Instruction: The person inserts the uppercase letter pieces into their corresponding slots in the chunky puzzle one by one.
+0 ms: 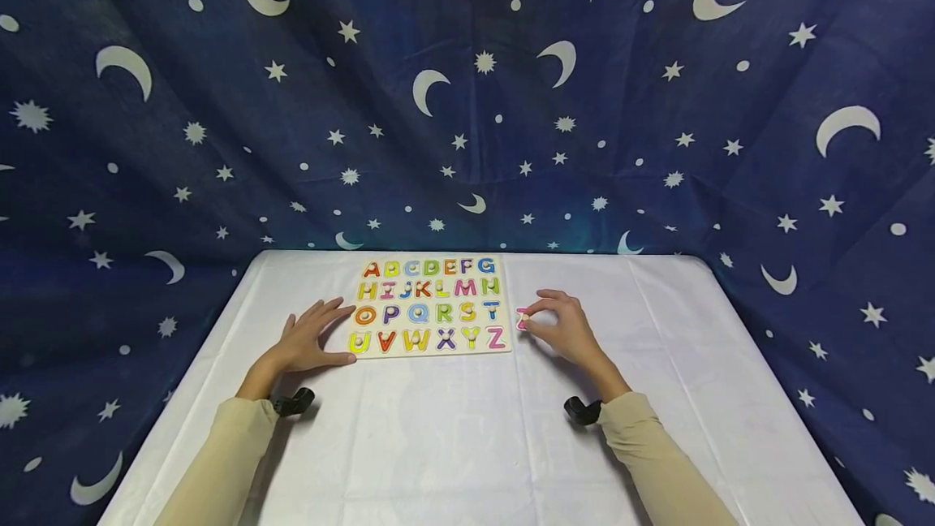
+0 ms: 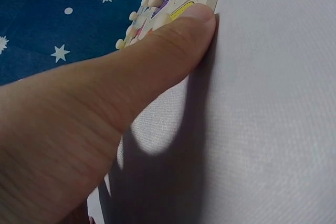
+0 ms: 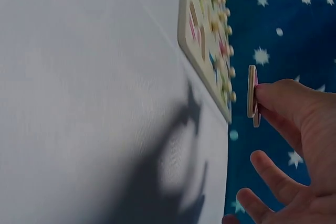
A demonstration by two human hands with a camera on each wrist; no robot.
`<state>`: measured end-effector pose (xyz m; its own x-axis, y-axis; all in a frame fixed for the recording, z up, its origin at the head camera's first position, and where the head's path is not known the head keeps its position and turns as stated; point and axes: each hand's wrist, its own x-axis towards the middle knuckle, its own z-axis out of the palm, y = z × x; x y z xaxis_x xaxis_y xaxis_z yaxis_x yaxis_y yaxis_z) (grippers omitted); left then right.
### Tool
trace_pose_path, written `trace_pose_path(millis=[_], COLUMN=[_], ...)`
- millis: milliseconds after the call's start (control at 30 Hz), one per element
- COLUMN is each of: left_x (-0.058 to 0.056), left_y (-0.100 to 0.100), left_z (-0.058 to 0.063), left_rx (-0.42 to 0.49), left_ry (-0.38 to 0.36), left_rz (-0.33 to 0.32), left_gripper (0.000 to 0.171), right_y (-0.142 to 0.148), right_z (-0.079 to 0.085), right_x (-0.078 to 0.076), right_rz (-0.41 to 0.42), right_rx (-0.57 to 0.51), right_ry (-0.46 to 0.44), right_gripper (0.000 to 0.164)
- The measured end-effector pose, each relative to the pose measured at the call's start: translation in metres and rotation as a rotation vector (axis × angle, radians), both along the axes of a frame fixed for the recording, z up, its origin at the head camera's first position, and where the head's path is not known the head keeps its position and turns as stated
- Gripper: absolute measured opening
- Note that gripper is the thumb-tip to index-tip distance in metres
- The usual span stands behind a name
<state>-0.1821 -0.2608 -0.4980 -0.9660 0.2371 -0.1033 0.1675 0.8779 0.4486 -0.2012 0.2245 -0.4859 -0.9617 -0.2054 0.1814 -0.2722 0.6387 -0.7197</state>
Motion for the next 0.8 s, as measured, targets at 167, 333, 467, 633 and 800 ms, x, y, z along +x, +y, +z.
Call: trace_pose_path(millis=[167, 333, 467, 633, 800], left_x=[-0.001, -0.001, 0.000, -0.001, -0.004], left_y=[0.000, 0.001, 0.001, 0.000, 0.000], left_z=[0.001, 0.000, -0.001, -0.001, -0.002], left_rx=[-0.004, 0.003, 0.001, -0.003, 0.000], left_ry=[-0.004, -0.012, -0.009, -0.001, 0.001], left_rz=[0.002, 0.002, 0.003, 0.009, 0.008], left_gripper=[0.100, 0.100, 0.100, 0.100, 0.100], right_y=[-0.020, -0.037, -0.046, -0.050, -0.051], right_z=[-0.006, -0.009, -0.012, -0.016, -0.020], right_x=[0.001, 0.004, 0.005, 0.005, 0.003], right_rz=[0.042, 0.074, 0.057, 0.047, 0.051], right_rx=[0.032, 0.067, 0.112, 0.160, 0.170], right_ry=[0.006, 0.004, -0.025, -0.030, 0.001], right_gripper=[0.010, 0.010, 0.011, 0.013, 0.011])
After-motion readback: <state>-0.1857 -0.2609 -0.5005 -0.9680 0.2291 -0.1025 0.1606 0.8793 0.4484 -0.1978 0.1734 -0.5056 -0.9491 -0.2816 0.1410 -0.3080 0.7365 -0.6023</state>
